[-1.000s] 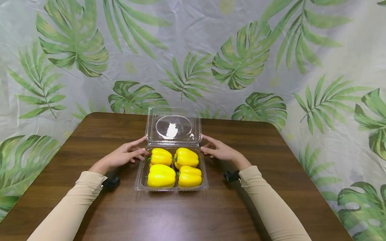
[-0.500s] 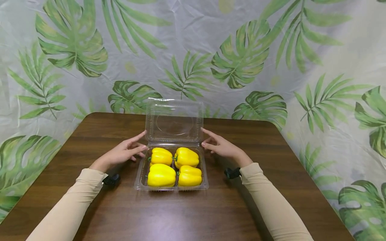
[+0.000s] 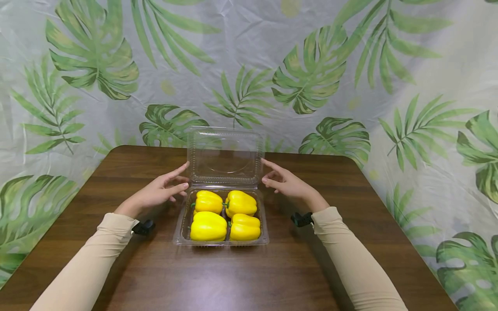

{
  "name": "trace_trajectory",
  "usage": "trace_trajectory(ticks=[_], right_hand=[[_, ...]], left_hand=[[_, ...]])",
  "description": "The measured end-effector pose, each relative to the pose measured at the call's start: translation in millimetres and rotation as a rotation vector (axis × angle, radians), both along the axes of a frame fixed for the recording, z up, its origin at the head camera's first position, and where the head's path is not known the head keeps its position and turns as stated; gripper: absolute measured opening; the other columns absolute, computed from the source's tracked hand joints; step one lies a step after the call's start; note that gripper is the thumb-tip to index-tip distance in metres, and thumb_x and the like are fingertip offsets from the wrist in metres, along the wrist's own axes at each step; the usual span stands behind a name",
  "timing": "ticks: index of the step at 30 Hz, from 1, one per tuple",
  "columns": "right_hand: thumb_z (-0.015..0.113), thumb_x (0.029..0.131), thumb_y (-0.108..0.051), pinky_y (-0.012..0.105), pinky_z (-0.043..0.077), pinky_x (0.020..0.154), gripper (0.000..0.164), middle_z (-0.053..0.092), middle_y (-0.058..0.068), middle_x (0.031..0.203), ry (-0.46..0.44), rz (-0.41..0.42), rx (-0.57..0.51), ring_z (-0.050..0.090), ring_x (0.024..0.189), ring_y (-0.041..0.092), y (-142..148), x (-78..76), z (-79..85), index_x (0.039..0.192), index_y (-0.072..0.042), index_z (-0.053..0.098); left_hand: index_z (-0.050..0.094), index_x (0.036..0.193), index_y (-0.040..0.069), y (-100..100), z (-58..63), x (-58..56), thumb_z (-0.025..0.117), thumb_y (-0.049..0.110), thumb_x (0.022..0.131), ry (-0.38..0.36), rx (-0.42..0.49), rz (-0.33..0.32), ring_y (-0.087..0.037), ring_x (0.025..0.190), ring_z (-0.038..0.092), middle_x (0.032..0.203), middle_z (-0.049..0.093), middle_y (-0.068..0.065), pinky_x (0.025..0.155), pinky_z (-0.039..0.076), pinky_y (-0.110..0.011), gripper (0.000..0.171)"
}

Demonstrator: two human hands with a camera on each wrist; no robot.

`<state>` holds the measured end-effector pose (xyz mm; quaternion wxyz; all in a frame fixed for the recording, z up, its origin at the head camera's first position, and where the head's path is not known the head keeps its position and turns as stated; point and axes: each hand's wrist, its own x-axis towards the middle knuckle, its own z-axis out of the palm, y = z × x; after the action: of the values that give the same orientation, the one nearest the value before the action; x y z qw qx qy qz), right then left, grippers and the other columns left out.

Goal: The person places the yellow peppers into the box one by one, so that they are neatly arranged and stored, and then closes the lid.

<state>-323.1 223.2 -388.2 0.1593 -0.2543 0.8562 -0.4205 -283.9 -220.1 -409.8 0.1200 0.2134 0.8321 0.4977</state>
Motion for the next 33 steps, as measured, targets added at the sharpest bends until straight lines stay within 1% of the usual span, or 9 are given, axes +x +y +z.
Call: trace_trajectory(ticks=[6,10,12,16,19,21,24,29,33], right_hand=[[0.056,0.113,-0.029,0.069,0.053,0.097,0.071,0.058,0.028,0.146,0.023,-0.002,-0.025,0.06,0.128,0.052,-0.1,-0.2,7.5,0.174,-0.028,0.019],[0.057,0.113,-0.03,0.068,0.053,0.097,0.07,0.061,0.024,0.143,0.04,-0.009,-0.028,0.064,0.127,0.048,-0.3,0.8,12.5,0.173,-0.03,0.021],[0.057,0.113,-0.03,0.064,0.055,0.095,0.07,0.062,0.023,0.142,0.055,-0.011,-0.024,0.066,0.124,0.042,-0.2,0.9,14.6,0.173,-0.029,0.021],[0.058,0.113,-0.03,0.048,0.057,0.088,0.07,0.064,0.021,0.139,0.083,-0.01,-0.019,0.069,0.117,0.032,0.2,1.3,19.3,0.173,-0.028,0.022],[0.058,0.113,-0.029,0.04,0.057,0.085,0.07,0.065,0.019,0.138,0.097,-0.008,-0.021,0.069,0.116,0.032,0.0,2.3,23.5,0.173,-0.028,0.023],[0.058,0.113,-0.03,0.039,0.057,0.085,0.069,0.066,0.016,0.137,0.105,-0.009,-0.017,0.069,0.116,0.032,-0.4,2.8,26.0,0.173,-0.029,0.023],[0.058,0.113,-0.031,0.04,0.058,0.086,0.068,0.065,0.015,0.137,0.116,-0.013,-0.016,0.07,0.115,0.031,-0.3,4.0,29.1,0.172,-0.031,0.024],[0.058,0.113,-0.031,0.041,0.06,0.088,0.067,0.062,0.023,0.142,0.133,-0.014,-0.03,0.069,0.115,0.037,1.2,6.0,33.1,0.171,-0.035,0.026],[0.059,0.112,-0.031,0.042,0.06,0.089,0.067,0.062,0.023,0.143,0.141,-0.012,-0.036,0.07,0.112,0.036,1.2,8.3,35.8,0.171,-0.035,0.027]], left_hand=[[0.013,0.174,0.03,-0.5,5.6,-0.3,0.059,0.025,0.112,0.021,-0.026,0.011,-0.039,0.119,0.074,0.16,0.047,-0.033,0.083,0.06,-0.039,0.077],[0.013,0.174,0.032,-0.8,9.3,0.3,0.058,0.025,0.113,0.036,-0.027,0.011,-0.04,0.119,0.074,0.161,0.046,-0.033,0.084,0.06,-0.04,0.077],[0.013,0.174,0.03,-0.7,10.8,-0.1,0.057,0.024,0.113,0.052,-0.031,0.013,-0.041,0.119,0.074,0.16,0.046,-0.033,0.084,0.06,-0.04,0.076],[0.014,0.174,0.031,-0.3,15.2,-0.7,0.057,0.024,0.113,0.077,-0.036,0.021,-0.042,0.116,0.074,0.159,0.048,-0.033,0.081,0.061,-0.039,0.075],[0.015,0.174,0.033,-0.4,20.4,0.4,0.058,0.024,0.113,0.083,-0.035,0.024,-0.045,0.117,0.073,0.16,0.048,-0.031,0.081,0.061,-0.039,0.076],[0.014,0.174,0.033,-0.9,23.8,1.3,0.058,0.024,0.113,0.089,-0.036,0.021,-0.046,0.117,0.072,0.16,0.048,-0.031,0.081,0.061,-0.041,0.076],[0.014,0.174,0.033,-1.5,29.0,2.8,0.059,0.025,0.112,0.101,-0.046,0.018,-0.038,0.114,0.074,0.161,0.048,-0.029,0.082,0.061,-0.044,0.076],[0.016,0.173,0.035,-2.5,36.5,5.2,0.06,0.026,0.112,0.115,-0.05,0.02,-0.017,0.107,0.074,0.163,0.047,-0.026,0.083,0.06,-0.047,0.076],[0.016,0.173,0.035,-2.6,42.7,8.8,0.06,0.026,0.112,0.128,-0.049,0.017,-0.015,0.107,0.074,0.164,0.045,-0.025,0.084,0.06,-0.047,0.076]])
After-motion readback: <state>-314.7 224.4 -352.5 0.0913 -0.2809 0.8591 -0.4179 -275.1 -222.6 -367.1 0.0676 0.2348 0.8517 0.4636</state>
